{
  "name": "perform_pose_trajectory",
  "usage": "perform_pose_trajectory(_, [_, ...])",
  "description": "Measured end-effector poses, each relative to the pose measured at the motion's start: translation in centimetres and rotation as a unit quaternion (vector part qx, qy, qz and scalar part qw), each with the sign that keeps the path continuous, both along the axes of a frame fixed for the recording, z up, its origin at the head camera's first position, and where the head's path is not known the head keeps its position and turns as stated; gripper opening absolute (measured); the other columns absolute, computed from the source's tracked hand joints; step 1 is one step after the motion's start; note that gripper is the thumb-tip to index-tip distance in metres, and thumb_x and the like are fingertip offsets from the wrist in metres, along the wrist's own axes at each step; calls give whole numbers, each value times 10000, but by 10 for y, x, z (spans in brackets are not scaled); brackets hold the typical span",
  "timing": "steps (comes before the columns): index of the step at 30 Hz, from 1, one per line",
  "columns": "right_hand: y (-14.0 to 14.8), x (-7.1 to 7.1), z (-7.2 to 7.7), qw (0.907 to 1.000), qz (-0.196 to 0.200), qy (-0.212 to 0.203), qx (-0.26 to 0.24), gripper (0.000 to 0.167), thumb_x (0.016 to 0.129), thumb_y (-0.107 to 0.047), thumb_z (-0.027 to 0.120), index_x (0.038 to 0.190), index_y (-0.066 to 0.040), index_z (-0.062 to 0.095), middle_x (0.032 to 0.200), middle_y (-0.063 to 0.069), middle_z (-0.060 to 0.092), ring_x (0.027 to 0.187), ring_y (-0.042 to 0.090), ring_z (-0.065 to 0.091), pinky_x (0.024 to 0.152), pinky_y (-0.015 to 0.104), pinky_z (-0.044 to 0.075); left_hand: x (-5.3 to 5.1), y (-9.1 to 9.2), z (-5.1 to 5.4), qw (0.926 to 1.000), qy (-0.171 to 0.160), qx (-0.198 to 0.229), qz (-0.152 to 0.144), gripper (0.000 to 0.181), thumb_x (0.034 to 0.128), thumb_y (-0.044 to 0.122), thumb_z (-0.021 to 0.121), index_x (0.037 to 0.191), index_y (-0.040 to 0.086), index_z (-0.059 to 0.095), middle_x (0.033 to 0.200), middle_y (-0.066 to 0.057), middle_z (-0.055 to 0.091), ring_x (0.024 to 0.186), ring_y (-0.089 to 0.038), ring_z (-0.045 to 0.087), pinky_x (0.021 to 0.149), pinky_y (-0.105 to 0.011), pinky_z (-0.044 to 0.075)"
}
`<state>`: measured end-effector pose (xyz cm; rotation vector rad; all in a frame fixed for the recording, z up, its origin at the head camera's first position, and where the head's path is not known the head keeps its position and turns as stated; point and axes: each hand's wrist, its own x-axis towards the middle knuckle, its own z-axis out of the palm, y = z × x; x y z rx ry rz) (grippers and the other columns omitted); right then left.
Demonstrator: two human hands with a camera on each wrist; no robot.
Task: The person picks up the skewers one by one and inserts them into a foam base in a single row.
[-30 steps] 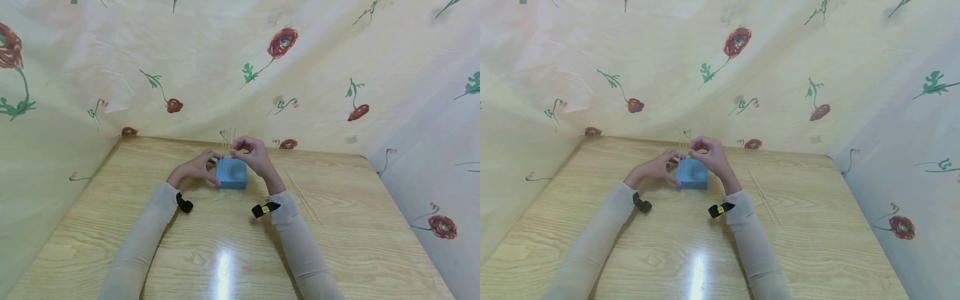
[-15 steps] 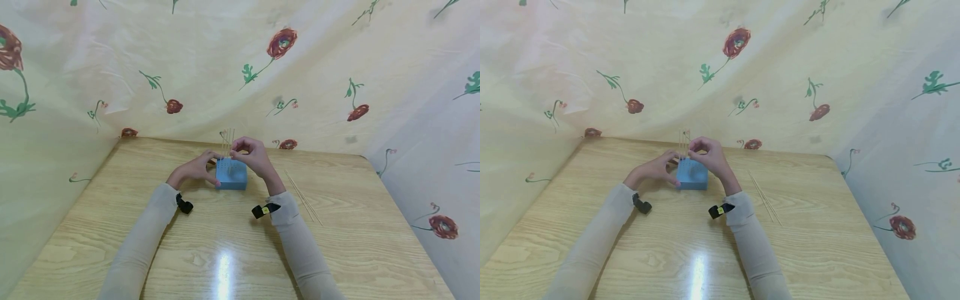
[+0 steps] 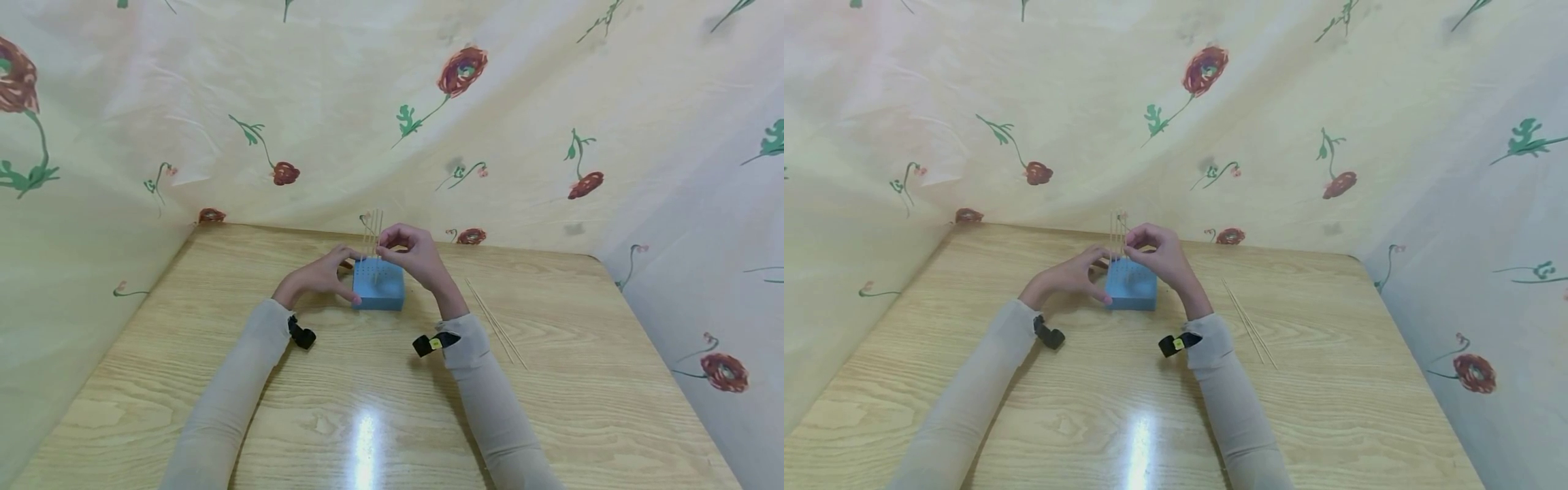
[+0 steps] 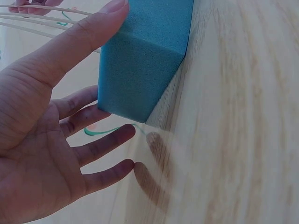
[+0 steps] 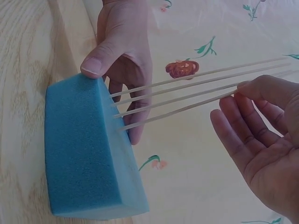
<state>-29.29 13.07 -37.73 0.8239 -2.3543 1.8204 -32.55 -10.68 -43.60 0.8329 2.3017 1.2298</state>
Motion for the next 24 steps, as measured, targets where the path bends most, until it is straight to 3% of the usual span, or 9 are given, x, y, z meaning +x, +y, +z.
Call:
perform_pose_trajectory(3, [1,0,1,9999,-41,47,119,90,939,-41,711,1007,16,693,958,68,706,875,146,676,781,270,592,-4,-1,-6,10000,67,10,21,928,793,90,877,1543,-13,340,1536,-241,291,1437,-480,327,1217,-593,290])
perform_pose_trajectory(16, [12,-5,15,9995,-136,176,238,146,926,-29,725,1036,63,697,968,119,718,858,122,676,777,235,581,-2,-3,-3,9998,180,-55,35,912,767,214,916,1520,87,416,1498,-151,352,1413,-392,386,1206,-528,347])
perform_pose_trajectory(24, [36,-5,27,9969,-329,38,709,162,922,-57,740,1050,34,700,980,95,700,871,124,660,774,216,560,-2,-3,-3,9995,232,-208,59,945,768,249,917,1541,106,393,1508,-135,346,1413,-374,391,1199,-516,359])
